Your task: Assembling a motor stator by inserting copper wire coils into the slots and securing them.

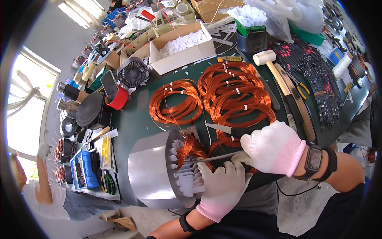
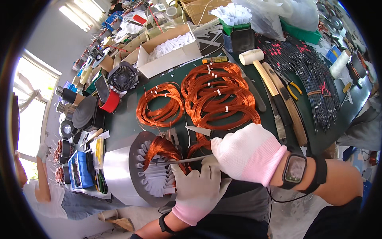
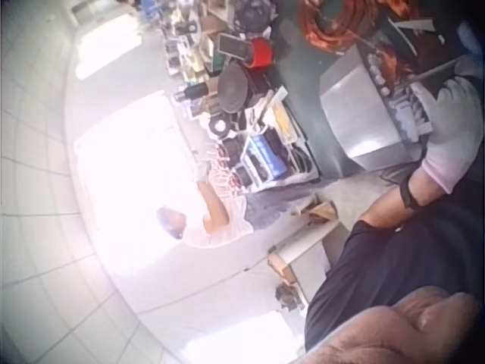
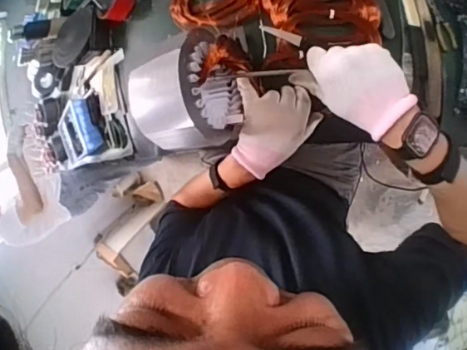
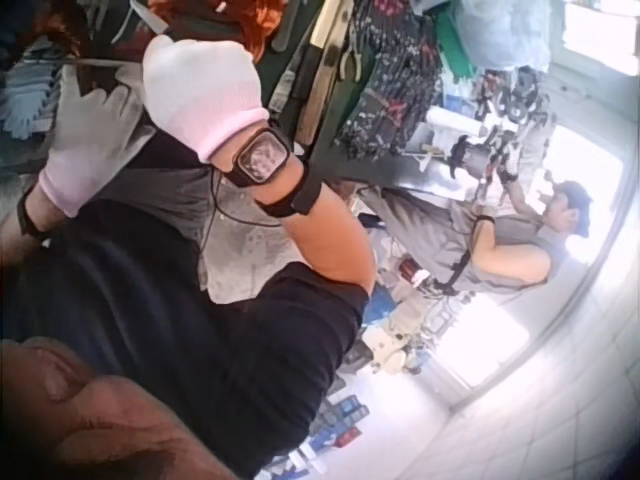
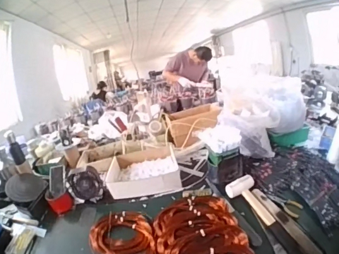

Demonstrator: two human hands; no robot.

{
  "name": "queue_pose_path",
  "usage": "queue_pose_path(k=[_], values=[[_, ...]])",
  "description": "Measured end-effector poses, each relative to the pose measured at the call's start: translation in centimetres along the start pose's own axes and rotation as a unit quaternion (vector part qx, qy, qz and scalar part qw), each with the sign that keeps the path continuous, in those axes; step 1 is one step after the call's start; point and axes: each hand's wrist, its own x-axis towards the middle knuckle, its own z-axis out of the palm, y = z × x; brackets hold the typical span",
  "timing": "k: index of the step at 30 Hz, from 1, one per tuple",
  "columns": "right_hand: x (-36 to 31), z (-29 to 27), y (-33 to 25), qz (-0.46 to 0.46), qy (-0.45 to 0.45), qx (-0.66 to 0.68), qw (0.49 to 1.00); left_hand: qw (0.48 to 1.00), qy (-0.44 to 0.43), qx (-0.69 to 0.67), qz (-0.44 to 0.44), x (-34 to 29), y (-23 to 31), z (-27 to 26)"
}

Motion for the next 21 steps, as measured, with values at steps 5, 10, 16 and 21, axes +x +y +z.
queue_pose_path(k=[5, 10, 16, 21], values=[[-1.9, -4.0, -2.1, 0.064, -0.06, -0.007, 0.996, 1.0, -0.011, -0.019, -0.001, -0.3, -0.1, -0.2], [-3.4, -5.0, -4.0, 0.12, -0.083, -0.08, 0.986, 0.999, 0.052, -0.01, -0.007, -0.3, -0.2, 0.8], [-4.8, -2.6, -2.5, 0.092, -0.037, -0.141, 0.985, 0.997, 0.064, -0.028, -0.013, 0.0, 0.3, 1.3], [-4.3, -0.9, -1.4, 0.081, -0.008, -0.038, 0.996, 0.999, -0.014, -0.019, -0.034, -0.2, 0.2, 0.3]])
